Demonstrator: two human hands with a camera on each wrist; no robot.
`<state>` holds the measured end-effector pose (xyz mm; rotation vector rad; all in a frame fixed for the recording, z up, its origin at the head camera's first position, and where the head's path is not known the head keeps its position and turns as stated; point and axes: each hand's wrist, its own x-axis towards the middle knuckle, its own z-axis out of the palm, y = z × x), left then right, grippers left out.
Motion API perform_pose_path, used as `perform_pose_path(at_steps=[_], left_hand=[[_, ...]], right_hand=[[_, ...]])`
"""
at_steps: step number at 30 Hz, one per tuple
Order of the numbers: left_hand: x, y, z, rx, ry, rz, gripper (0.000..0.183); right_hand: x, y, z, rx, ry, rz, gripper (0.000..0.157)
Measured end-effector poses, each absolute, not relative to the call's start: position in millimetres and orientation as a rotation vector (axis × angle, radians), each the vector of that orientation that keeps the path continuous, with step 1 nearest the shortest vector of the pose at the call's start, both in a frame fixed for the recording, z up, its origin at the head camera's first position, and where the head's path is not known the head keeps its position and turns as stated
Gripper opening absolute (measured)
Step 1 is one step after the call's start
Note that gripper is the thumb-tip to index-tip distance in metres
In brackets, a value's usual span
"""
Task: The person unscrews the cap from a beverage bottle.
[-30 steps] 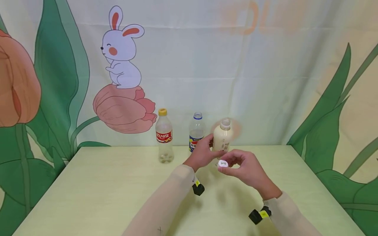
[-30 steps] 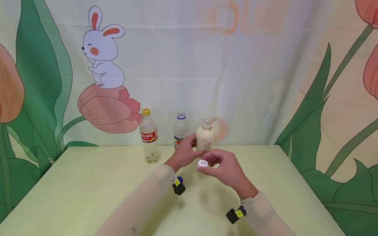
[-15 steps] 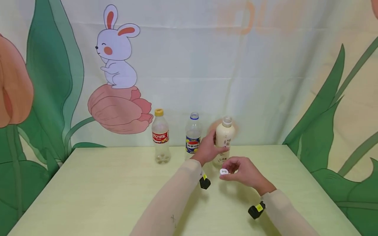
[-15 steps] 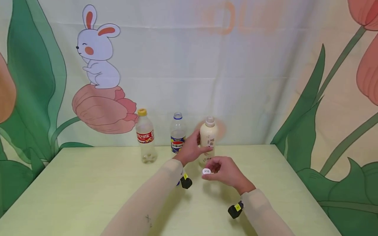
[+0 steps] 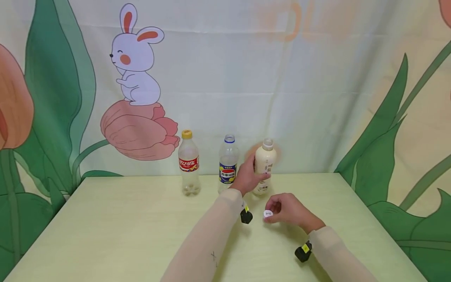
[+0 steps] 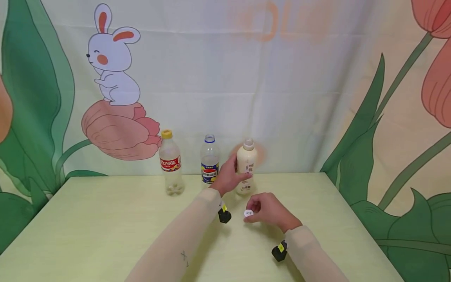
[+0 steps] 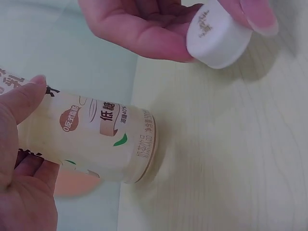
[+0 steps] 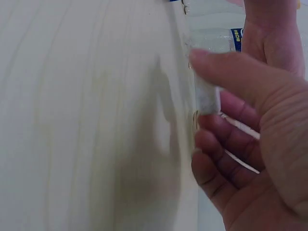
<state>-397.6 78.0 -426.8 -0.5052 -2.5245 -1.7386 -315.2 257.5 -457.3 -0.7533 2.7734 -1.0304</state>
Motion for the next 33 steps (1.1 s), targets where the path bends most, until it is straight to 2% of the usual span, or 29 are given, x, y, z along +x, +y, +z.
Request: perform_pose_path(at_steps=[24,33], left_hand=[[-399.4,78.2,-430.8,-0.460,-2.575,-1.749,0.080],[-396.2,73.5,-433.9,-0.457,-2.566,-1.828,0.094]], right_hand=[[-320.4,254.2,-467.2,-0.508,2.739,-0.945,0.032],[-320.8,258.5,-459.1,-0.554,2.841,-0.895,0.041]])
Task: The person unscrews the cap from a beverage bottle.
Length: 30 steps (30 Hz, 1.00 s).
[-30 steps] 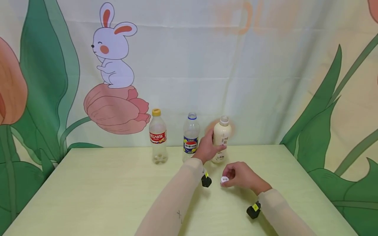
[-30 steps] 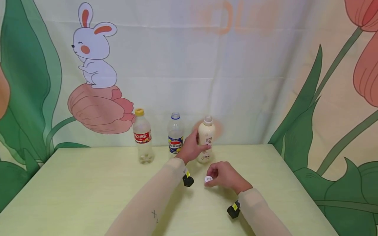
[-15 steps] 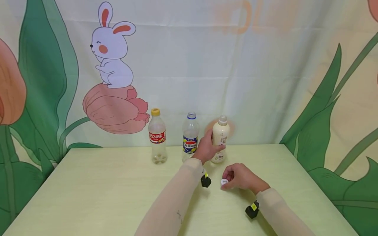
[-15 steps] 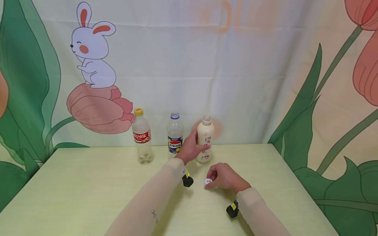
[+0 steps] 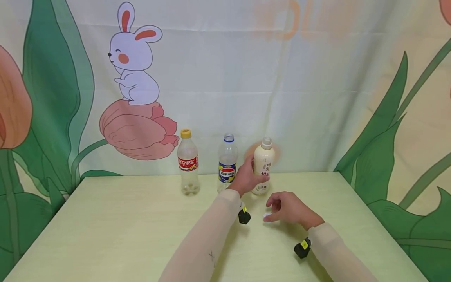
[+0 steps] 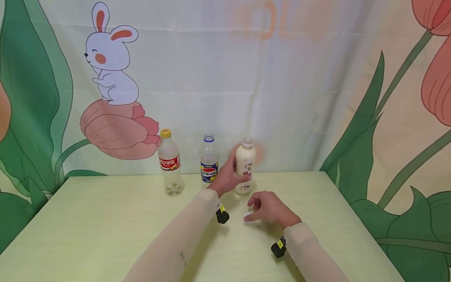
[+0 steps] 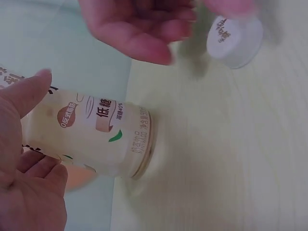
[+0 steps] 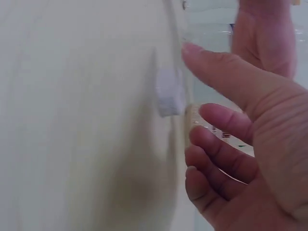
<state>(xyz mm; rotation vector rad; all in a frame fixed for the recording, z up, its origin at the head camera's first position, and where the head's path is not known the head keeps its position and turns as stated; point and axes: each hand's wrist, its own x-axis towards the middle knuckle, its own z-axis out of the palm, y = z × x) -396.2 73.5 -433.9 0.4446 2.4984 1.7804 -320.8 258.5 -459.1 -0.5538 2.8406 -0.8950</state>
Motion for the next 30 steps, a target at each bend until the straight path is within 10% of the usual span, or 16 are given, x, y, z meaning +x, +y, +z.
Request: perform_pose_path(at_steps=[30], left_hand=[[-337.9,24.1,-446.5,0.483,2.555,1.541,0.083]], right_hand=[[-300.2,226.7,-420.1,-0.478,3.040,-1.444,0.019]])
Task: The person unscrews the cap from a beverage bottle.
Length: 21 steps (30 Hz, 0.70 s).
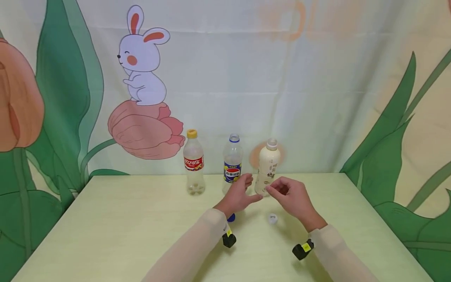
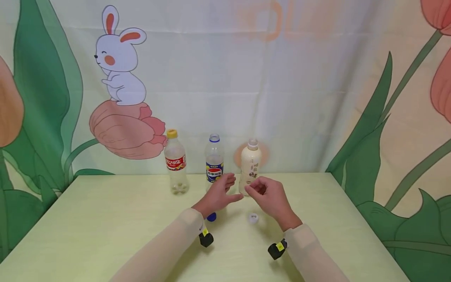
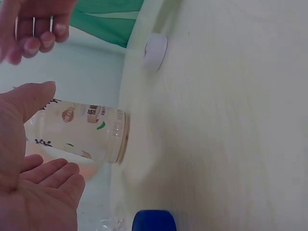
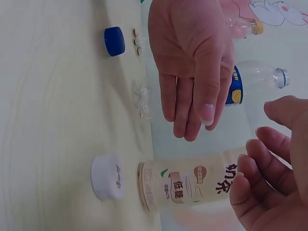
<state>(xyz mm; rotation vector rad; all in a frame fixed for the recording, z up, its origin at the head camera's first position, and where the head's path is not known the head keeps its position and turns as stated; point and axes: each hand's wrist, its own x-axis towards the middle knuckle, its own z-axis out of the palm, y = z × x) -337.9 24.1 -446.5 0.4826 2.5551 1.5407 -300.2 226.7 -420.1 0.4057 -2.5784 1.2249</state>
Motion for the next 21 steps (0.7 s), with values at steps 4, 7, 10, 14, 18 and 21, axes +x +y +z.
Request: perform_pose_path(at_steps=[4,7,10,14,18,21], left_hand=[[-325.0,10.6,-442.7,0.551,2.572,1.533,0.074],[-314.3,-1.2,-439.1,0.588,2.603,1.552,0.066],[-303.3,-13.4,-434.6,0.578,2.628,1.587,0.059],[-289.5,-30.5,-430.0,0.528,2.665,1.640,0.052],[-278.1,-46.7,-427.2,0.462,2.714,1.706,0.046],[-271.4,-57.4,-425.8,0.382,2.755,1.737,0.044]], right_hand=[[-296.0,217.2,-417.5,0.413,-2.576,1.276,0.018],[-293.6,209.0,-415.9,0.422,-2.569,1.311,0.016],[-291.7,200.8,-414.9,0.424,-2.564,1.335,0.014],[-288.2,188.3,-413.8,0.433,-2.560,1.372,0.012],[-283.2,175.0,-412.6,0.444,-2.550,1.425,0.012],[-279.2,166.6,-412.5,0.452,-2.541,1.464,0.012]])
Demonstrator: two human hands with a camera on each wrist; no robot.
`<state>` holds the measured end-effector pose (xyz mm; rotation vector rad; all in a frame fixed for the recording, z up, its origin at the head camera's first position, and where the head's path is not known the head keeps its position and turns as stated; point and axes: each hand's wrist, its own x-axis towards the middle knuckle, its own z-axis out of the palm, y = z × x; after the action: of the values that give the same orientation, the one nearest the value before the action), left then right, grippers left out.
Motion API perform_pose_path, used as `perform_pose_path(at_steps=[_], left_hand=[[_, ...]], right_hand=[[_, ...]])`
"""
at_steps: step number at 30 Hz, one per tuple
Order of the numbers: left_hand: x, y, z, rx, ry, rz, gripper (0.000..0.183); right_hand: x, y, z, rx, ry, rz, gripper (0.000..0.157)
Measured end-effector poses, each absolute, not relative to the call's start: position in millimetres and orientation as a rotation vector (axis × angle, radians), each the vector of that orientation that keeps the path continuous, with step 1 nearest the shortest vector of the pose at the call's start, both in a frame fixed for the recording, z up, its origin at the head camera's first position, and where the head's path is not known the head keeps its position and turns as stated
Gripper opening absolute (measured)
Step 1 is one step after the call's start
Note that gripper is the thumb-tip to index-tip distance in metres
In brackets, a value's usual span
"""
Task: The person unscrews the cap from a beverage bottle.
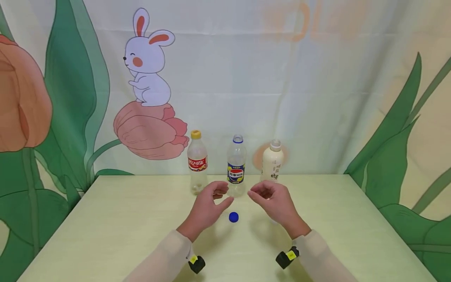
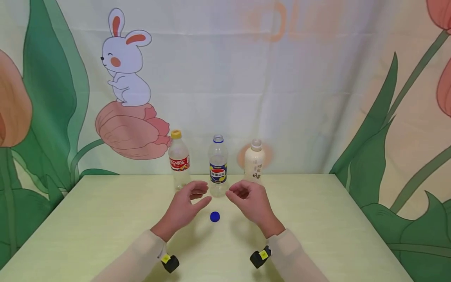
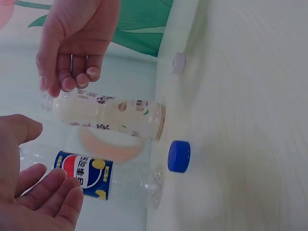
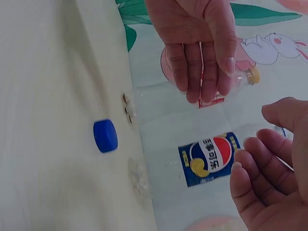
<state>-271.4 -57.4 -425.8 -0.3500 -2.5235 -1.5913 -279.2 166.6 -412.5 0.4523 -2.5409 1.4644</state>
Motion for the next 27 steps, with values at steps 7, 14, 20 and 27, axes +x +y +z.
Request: perform_pose_path(at_steps=[7,14,20,27], left_hand=[[-262.3,-74.5,-421.9,-0.233,-2.477,-1.539,0.044],[-266.4,-90.3,-425.3,-0.102,-2.396,-1.548,0.048],[-284.4,-105.7,-434.5,-0.038,-2.258,-1.589,0.051],[-306.3,-116.5,-440.4,0.047,-2.188,-1.592,0.062]], right_hand=[[-272.9,154.6,-413.7,0.520,-2.507,1.503,0.011],[-274.6,135.2,-410.4,0.560,-2.457,1.570,0.018],[-280.6,110.0,-397.0,0.550,-2.406,1.637,0.016],[-293.2,80.5,-380.2,0.530,-2.278,1.700,0.021]])
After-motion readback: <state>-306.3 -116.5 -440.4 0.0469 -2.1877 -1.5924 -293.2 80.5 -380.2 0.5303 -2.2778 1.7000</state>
